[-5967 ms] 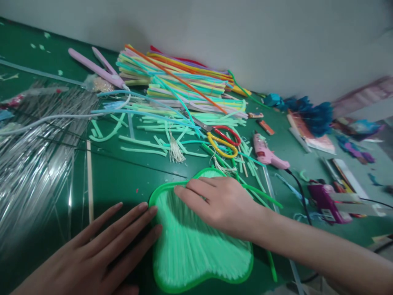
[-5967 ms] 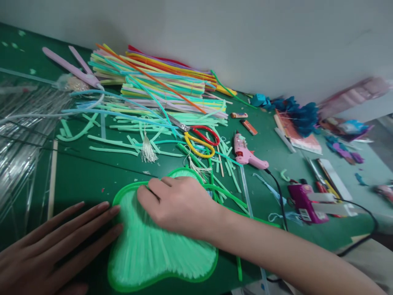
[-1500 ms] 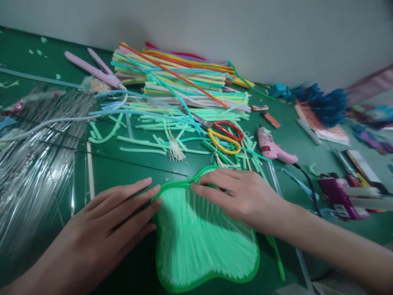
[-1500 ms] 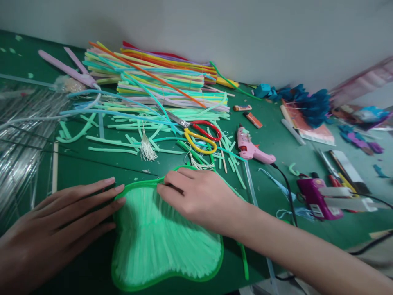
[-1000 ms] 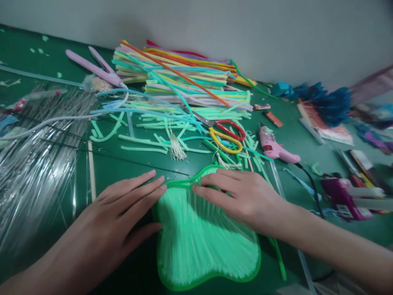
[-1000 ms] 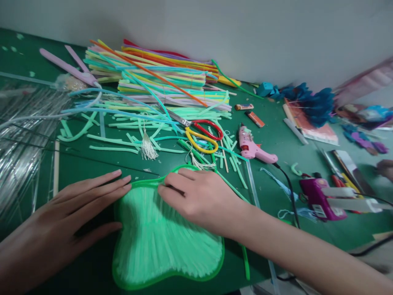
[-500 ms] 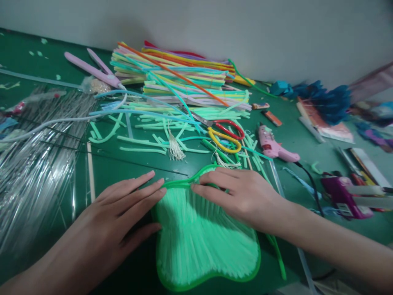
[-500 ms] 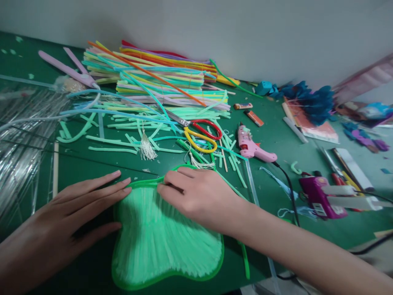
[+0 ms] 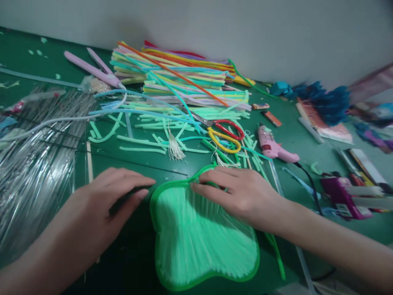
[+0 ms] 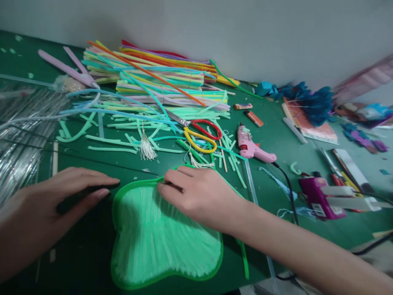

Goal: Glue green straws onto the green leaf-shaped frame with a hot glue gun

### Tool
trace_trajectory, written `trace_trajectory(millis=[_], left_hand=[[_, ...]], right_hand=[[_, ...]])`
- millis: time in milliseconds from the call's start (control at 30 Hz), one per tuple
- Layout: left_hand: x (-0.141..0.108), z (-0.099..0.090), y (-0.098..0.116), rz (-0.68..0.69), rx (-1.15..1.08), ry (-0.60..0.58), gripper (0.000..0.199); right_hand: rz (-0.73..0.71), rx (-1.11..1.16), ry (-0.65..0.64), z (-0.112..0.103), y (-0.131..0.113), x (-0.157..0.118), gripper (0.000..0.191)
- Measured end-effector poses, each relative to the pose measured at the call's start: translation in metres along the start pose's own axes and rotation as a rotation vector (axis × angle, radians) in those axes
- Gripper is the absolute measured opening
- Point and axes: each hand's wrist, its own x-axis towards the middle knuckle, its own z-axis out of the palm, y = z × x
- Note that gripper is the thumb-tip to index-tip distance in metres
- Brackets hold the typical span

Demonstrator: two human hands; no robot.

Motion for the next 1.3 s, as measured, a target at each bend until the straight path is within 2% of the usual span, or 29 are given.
trace_trajectory(millis=[167, 233, 300, 367, 567, 1000, 1133, 1200, 1300], left_hand=[[0.005, -0.005, -0.002, 0.142, -0.056, -0.133, 0.020], [0.002, -0.003, -0.004, 0.134, -0.060, -0.185, 0.020], [-0.001, 0.000, -0.008, 0.100, -0.056, -0.223, 0.029], [-0.002, 0.002, -0.011, 0.083, -0.058, -0.223, 0.034], [-0.001, 0.006, -0.014, 0.109, -0.078, -0.229, 0.019], [0.000, 0.006, -0.012, 0.033, -0.102, -0.282, 0.024], [0.001, 0.002, -0.012, 0.065, -0.122, -0.281, 0.027], [0.001, -0.004, -0.012, 0.073, -0.155, -0.250, 0.028], [-0.001, -0.011, -0.013, 0.046, -0.174, -0.156, 0.019]], right_hand=[[-0.003, -0.003, 0.008, 0.001, 0.000, 0.000, 0.028], [-0.002, 0.003, 0.006, 0.001, 0.000, 0.000, 0.029], [-0.001, 0.007, 0.007, 0.002, 0.000, 0.000, 0.030], [0.001, 0.003, 0.014, 0.001, 0.000, -0.001, 0.031], [0.000, -0.019, 0.021, 0.001, 0.000, 0.001, 0.037], [-0.006, -0.006, 0.035, 0.002, 0.000, 0.001, 0.037], [-0.001, -0.009, 0.030, 0.002, 0.000, 0.000, 0.036], [0.002, -0.006, 0.028, 0.003, 0.001, -0.001, 0.035], [0.006, -0.009, 0.018, 0.004, 0.001, -0.001, 0.031]])
